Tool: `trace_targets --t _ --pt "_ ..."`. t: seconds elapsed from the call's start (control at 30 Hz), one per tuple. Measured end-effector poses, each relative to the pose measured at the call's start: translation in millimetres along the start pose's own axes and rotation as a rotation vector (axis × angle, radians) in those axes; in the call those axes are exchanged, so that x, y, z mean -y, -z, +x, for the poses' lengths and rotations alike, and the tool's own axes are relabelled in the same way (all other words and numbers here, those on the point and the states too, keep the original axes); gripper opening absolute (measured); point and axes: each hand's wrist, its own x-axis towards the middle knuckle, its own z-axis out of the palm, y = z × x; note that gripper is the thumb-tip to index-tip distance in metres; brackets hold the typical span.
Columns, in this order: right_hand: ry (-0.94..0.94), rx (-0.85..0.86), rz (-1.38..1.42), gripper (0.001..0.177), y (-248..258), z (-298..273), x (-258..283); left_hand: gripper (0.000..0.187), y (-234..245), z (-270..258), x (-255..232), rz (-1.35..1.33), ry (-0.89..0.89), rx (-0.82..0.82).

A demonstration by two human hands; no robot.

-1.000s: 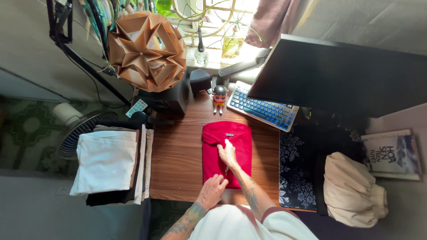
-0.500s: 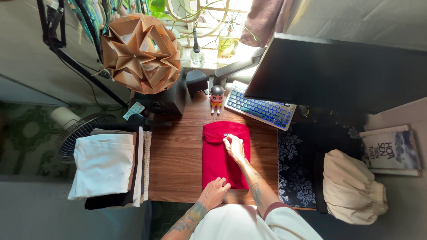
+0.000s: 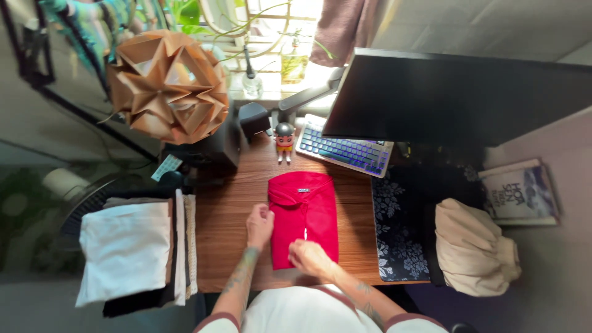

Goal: Folding a white t-shirt and a red t-shirt on a desk

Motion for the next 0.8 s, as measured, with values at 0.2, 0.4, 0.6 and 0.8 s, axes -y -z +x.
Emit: trace_targets --t 0.2,0.4,0.6,0.8 --pt "-0.105 0.245 -0.105 0.017 -8.3 -16.6 6.7 0.048 -10.3 66.0 10.8 0.054 0.279 0.116" --pt "-0.145 0.274 -0.050 0.015 -9.5 -13.6 0.7 0.057 -20.7 94.7 -7.2 -0.001 0.395 0.161" --pt "-0.139 0.300 -0.049 0.022 -13.5 -12.0 -4.2 0.049 -20.5 106.1 -42.7 -0.432 0.731 0.153" --pt "-0.141 0.328 -0.047 0.028 -22.3 -7.7 -13.4 0.032 -34.0 130.2 -42.5 -0.666 0.661 0.074"
